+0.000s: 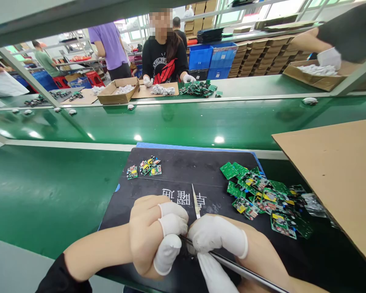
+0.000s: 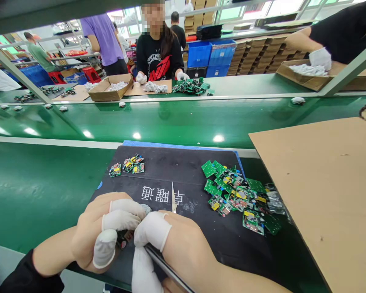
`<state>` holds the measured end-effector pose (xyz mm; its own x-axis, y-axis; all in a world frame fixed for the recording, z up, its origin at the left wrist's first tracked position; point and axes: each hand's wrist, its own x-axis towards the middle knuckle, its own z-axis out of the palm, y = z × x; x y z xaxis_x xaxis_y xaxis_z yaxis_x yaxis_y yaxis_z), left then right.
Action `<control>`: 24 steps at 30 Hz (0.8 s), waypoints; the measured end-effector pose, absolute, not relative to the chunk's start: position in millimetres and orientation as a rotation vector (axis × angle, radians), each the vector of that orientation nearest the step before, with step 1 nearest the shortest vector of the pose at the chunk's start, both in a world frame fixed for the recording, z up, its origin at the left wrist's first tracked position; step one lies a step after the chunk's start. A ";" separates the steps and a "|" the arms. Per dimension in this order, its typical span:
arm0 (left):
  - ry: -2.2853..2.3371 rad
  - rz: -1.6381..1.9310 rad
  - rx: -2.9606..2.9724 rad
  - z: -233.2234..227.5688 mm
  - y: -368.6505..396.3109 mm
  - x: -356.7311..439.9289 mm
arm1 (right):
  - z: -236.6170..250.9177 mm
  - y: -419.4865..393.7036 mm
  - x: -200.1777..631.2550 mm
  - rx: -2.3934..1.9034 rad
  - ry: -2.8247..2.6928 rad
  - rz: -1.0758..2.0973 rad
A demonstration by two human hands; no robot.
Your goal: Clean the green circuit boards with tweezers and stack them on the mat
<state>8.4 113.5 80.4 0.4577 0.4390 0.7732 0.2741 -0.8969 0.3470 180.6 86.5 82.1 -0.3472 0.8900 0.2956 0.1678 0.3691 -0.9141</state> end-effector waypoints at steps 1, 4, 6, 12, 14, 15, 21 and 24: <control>0.623 1.400 2.540 80.4 113.6 7.8 | 82.0 86.0 180.5 -0.925 -1.760 1.027; 0.628 1.385 2.610 79.8 113.2 7.8 | 80.2 86.5 180.1 -0.891 -1.807 0.974; 0.641 1.398 2.637 78.8 112.9 9.6 | 78.8 89.9 180.4 -0.813 -1.887 0.919; 0.599 1.372 2.606 73.9 116.5 15.5 | 97.0 102.7 192.7 -0.663 -2.035 0.950; 0.583 1.303 2.580 74.5 118.2 15.5 | 108.1 103.6 199.7 -0.719 -2.090 1.081; 0.576 1.281 2.556 75.6 118.8 15.1 | 112.3 103.6 202.9 -0.737 -2.099 1.147; 0.532 1.229 2.291 84.5 118.2 10.6 | 113.3 103.1 208.4 -0.778 -2.025 1.257; 0.540 1.248 2.254 85.9 116.9 8.8 | 114.4 101.5 208.0 -0.785 -1.990 1.267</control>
